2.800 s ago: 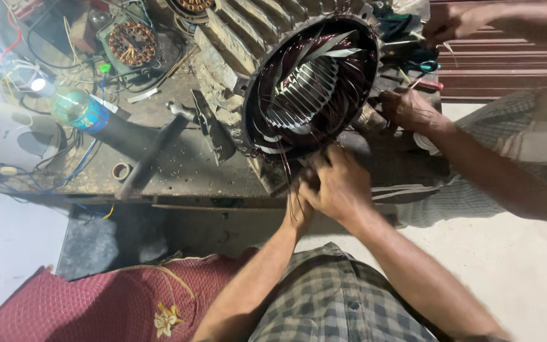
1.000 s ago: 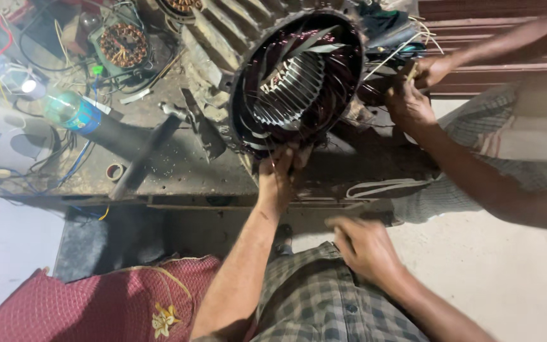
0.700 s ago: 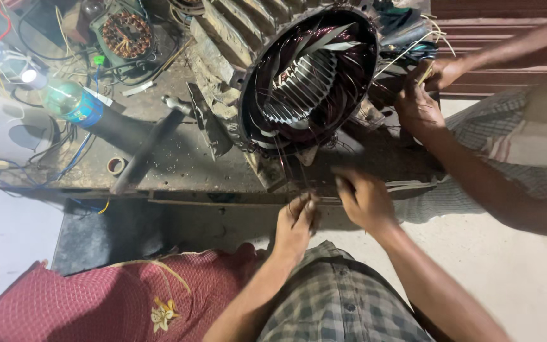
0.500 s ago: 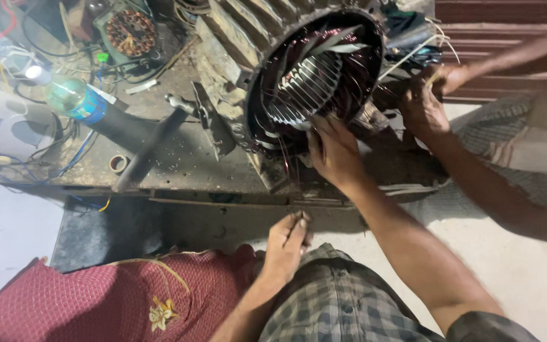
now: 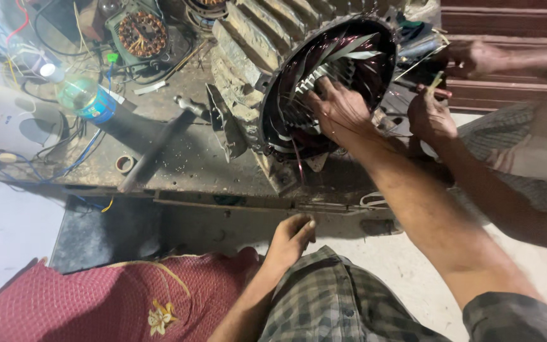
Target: The person repositions a large electric motor housing on a workbench and manipulates the internal copper windings. They use a thin wooden stick to adjust and separate the wires within the stator slots. A second person assists by holding the motor and providing additional sticks.
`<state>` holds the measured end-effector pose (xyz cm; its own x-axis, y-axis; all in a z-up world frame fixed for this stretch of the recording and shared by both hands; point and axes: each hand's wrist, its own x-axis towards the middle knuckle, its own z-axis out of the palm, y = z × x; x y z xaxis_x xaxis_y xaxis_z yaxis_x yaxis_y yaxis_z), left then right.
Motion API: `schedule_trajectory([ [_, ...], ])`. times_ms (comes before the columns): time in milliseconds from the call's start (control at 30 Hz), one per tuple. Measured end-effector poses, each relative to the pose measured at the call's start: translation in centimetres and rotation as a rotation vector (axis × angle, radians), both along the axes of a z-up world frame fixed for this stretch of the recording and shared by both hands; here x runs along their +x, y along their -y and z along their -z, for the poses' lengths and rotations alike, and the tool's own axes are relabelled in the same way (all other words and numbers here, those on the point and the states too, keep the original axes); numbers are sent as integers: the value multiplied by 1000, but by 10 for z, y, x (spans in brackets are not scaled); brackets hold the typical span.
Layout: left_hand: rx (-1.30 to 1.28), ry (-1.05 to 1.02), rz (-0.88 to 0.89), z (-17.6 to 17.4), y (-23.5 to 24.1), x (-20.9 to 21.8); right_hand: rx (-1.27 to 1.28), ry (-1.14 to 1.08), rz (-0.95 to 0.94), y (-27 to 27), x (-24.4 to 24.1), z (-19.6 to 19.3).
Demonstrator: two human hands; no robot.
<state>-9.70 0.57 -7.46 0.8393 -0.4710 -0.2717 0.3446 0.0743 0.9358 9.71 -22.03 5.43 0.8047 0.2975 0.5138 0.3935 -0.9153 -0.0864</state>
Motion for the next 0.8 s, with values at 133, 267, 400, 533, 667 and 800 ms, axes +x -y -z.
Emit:
schedule_trajectory([
  [133,-118,50,0,-12,26,28,178,-123,-21,-9,4,-4],
  [267,21,31,53,-21,34,31,335,-229,123,-28,19,7],
  [400,-50,-18,37,-16,27,24,574,-146,20,-36,22,13],
  [533,-83,-47,16,-1,14,25,601,-329,155,-28,13,10],
  [667,-84,-27,14,4,15,34,575,-262,231,-14,9,8],
  [800,-81,-10,37,-3,21,40,787,-498,428,-23,17,20],
])
